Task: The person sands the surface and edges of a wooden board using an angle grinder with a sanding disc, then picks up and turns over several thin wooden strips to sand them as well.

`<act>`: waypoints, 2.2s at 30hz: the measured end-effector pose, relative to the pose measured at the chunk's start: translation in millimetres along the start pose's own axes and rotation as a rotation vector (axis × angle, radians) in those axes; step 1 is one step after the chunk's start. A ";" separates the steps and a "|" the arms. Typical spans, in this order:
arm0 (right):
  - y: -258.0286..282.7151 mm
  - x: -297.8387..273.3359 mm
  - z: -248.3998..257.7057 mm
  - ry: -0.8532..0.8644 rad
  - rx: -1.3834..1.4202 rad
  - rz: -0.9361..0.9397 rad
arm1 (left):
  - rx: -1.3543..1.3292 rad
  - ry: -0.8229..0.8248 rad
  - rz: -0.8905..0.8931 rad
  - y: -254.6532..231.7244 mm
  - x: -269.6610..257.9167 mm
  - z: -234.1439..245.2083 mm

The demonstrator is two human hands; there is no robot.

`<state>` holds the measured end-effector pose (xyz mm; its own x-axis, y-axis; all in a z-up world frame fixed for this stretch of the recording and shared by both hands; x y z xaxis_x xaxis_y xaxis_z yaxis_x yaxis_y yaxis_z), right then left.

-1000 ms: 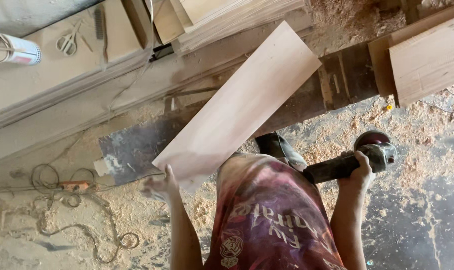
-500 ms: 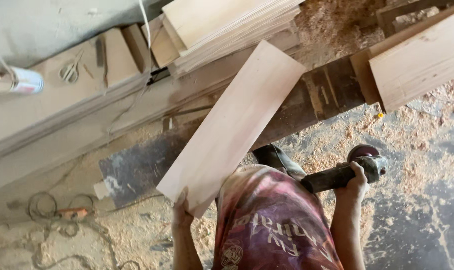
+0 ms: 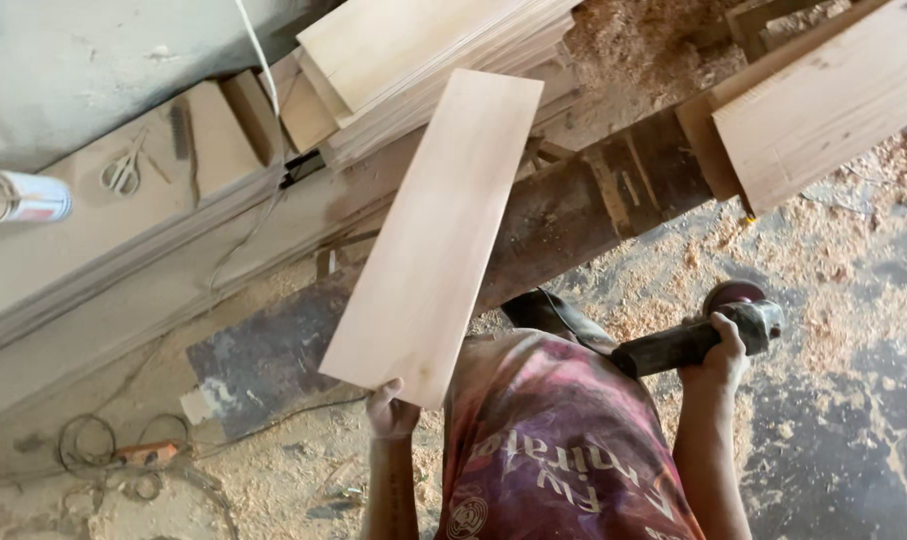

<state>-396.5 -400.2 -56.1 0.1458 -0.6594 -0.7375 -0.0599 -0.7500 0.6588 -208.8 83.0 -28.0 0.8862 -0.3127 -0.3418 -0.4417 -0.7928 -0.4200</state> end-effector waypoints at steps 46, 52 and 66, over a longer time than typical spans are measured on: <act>4.9 5.4 -19.3 -0.179 0.159 -0.027 | 1.162 0.062 -0.175 134.7 470.1 -210.0; 14.8 -32.9 -29.4 -0.211 0.208 0.107 | 1.051 0.154 0.818 365.7 320.4 -245.2; -46.1 -78.9 30.7 -0.291 0.405 0.111 | 0.841 0.034 0.718 418.2 314.7 -215.1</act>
<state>-435.6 -315.2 -32.9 -0.1606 -0.6802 -0.7152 -0.4461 -0.5963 0.6674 -84.6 -459.5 -130.4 0.3838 -0.5820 -0.7170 -0.7974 0.1828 -0.5752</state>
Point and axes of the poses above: each hand's wrist, its own x-axis towards the middle knuckle, its own z-axis out of the back of the hand, y = z × x, the point moved 2 cm from there along x, towards the middle knuckle, and after that the axes turned 5 degrees about -x, right-handed, at the moved point
